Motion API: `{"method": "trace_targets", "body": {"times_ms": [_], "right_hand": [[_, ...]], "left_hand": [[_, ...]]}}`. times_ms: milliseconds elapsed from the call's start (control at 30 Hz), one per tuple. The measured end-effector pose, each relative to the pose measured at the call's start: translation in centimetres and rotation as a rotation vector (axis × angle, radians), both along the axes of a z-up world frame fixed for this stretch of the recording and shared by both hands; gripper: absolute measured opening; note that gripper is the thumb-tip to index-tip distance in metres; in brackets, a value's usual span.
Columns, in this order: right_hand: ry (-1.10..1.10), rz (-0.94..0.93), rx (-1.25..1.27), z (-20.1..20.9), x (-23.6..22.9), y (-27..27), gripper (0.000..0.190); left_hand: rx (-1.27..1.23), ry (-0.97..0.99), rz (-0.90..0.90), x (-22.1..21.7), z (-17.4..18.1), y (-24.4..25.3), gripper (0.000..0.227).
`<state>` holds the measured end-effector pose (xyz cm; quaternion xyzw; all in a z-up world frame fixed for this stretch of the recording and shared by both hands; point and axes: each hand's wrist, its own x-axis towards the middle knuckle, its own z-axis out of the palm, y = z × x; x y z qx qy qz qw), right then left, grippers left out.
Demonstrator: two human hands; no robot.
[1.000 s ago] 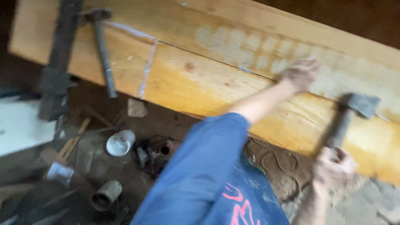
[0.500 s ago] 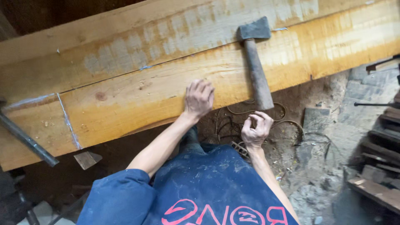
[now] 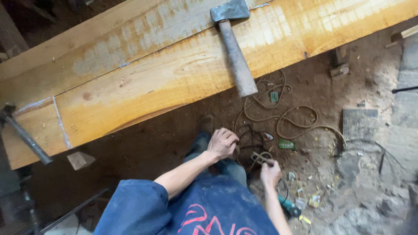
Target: The person uses a hammer to tap a wooden plank, then positions and tightens metal clamps to secure the plank to a workbench. They adjust the clamps and the plank repeatedly to ensure alignment.
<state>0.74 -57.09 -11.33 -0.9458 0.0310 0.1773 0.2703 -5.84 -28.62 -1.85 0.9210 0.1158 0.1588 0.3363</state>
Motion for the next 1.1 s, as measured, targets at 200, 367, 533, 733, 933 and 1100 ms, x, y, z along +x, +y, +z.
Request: {"method": "trace_targets", "body": {"times_ms": [200,367,533,733,933,1100], "right_hand": [[0.222,-0.175,0.343,-4.6,1.1,6.0,0.026],[0.296,0.019,0.477,-5.9,4.3,17.5,0.024],[0.088,0.341,0.925,-7.5,8.9,28.6,0.018],[-0.296,0.545,1.174,-10.3,15.1,37.7,0.017],[-0.699,0.758,1.138,-11.0,20.6,42.5,0.026],[-1.081,0.931,1.284,-10.9,22.4,43.6,0.004]], "left_hand": [[-0.059,0.076,0.160,2.2,-6.6,-0.2,0.013],[0.010,-0.046,0.339,4.4,-10.5,4.4,0.006],[0.111,-0.246,0.439,5.5,-14.5,10.9,0.010],[0.622,-0.328,0.573,7.2,-21.6,18.5,0.025],[0.404,-0.342,0.620,9.2,-24.8,25.2,0.037],[0.740,-0.883,0.667,8.9,-21.5,27.8,0.008]]}}
